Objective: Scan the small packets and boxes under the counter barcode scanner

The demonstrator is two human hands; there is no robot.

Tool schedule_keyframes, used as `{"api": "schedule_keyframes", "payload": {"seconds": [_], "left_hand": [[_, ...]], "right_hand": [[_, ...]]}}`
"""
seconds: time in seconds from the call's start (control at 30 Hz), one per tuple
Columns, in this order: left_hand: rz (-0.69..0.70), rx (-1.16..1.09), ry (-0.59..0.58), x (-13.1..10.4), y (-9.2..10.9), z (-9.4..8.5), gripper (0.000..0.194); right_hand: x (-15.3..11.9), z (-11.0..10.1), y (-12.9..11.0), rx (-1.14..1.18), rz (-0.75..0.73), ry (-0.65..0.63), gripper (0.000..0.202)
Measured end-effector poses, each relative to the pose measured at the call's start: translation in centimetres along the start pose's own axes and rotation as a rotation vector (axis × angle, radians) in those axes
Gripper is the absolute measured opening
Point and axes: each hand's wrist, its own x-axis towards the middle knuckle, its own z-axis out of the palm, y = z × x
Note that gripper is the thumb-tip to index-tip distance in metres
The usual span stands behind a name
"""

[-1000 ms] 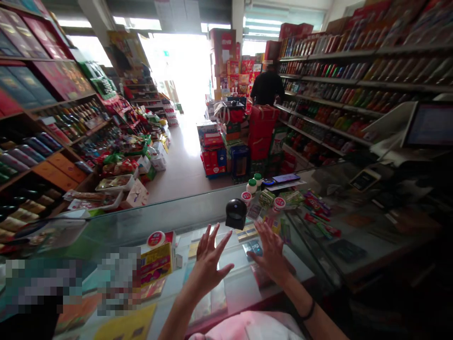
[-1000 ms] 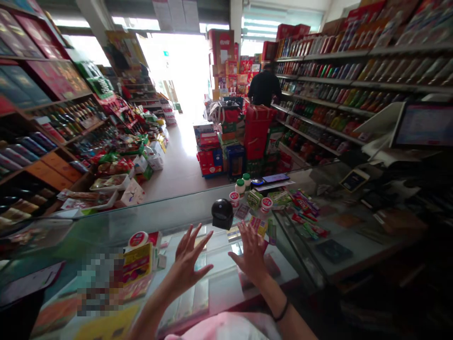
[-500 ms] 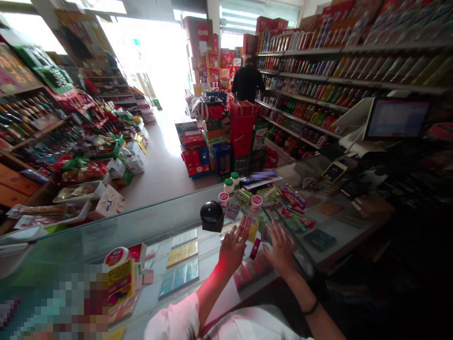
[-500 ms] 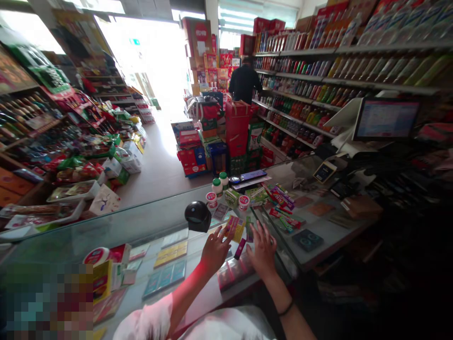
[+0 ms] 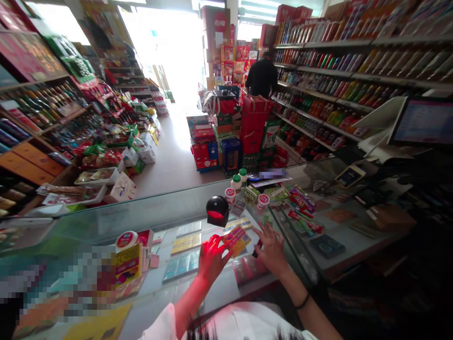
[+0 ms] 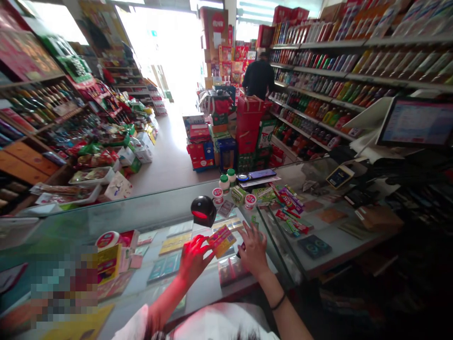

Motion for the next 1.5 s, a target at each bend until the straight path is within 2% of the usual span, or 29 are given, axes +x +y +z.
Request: {"api": "schedule_keyframes", "payload": {"seconds": [0.03,0.13,0.2,0.3,0.4,0.5,0.63,0.73,0.83,1.0,1.1,1.27,1.5], "left_hand": [[-0.038,-0.013,-0.002,-0.2,0.0,-0.2,0.017],[-0.112,-0.050,-0.017,-0.4,0.3,-0.2,0.053],[-0.132,-0.093,-0.023,-0.4,0.6,0.0,0.064],[-0.175,-0.185,-0.012,-0.3,0.6,0.2,0.061],[-0.245,-0.309,0.056,-0.4,-0.5,-0.5,0.061],[-0.348,-0.509,0.145,-0.5,-2.1,-2.2,0.060],[-0.512,-0.899,0.153,0.1,-4.0,-5.3,0.058],[-0.733,-1.102,0.145,1.4,-4.9,-6.7,0.072],[-0.922,-1.105,0.143,2.5,-5.4,-7.0,0.081],[-1.037,-1.059,0.097,3.5,-6.0,-6.4,0.081],[-1.075,-1.040,0.083,3.8,-6.3,-5.9,0.080],[-1.108,-1.032,0.075,4.1,-6.9,-5.2,0.079],[-1.090,-1.037,0.067,4.0,-7.6,-5.0,0.073]], "right_hand": [[0.2,0.2,-0.4,0.007,-0.033,-0.032,0.057],[0.8,0.7,-1.8,0.036,-0.101,-0.130,0.064],[1.1,0.9,-2.5,0.064,-0.114,-0.183,0.069],[1.4,0.8,-3.2,0.138,-0.100,-0.209,0.073],[1.4,0.1,-3.6,0.318,-0.029,-0.176,0.069],[1.4,-0.9,-4.7,0.671,0.065,-0.109,0.060],[1.8,-1.5,-7.8,1.160,0.163,-0.032,0.074],[2.2,-1.1,-10.5,1.306,0.307,0.006,0.077],[2.7,-0.6,-12.4,1.224,0.479,0.046,0.073],[3.9,-0.8,-13.5,0.970,0.593,0.099,0.061],[4.5,-1.1,-13.6,0.867,0.606,0.105,0.056],[4.9,-0.6,-14.1,0.837,0.610,0.094,0.053],[4.8,-0.3,-14.5,0.805,0.605,0.100,0.053]]}}
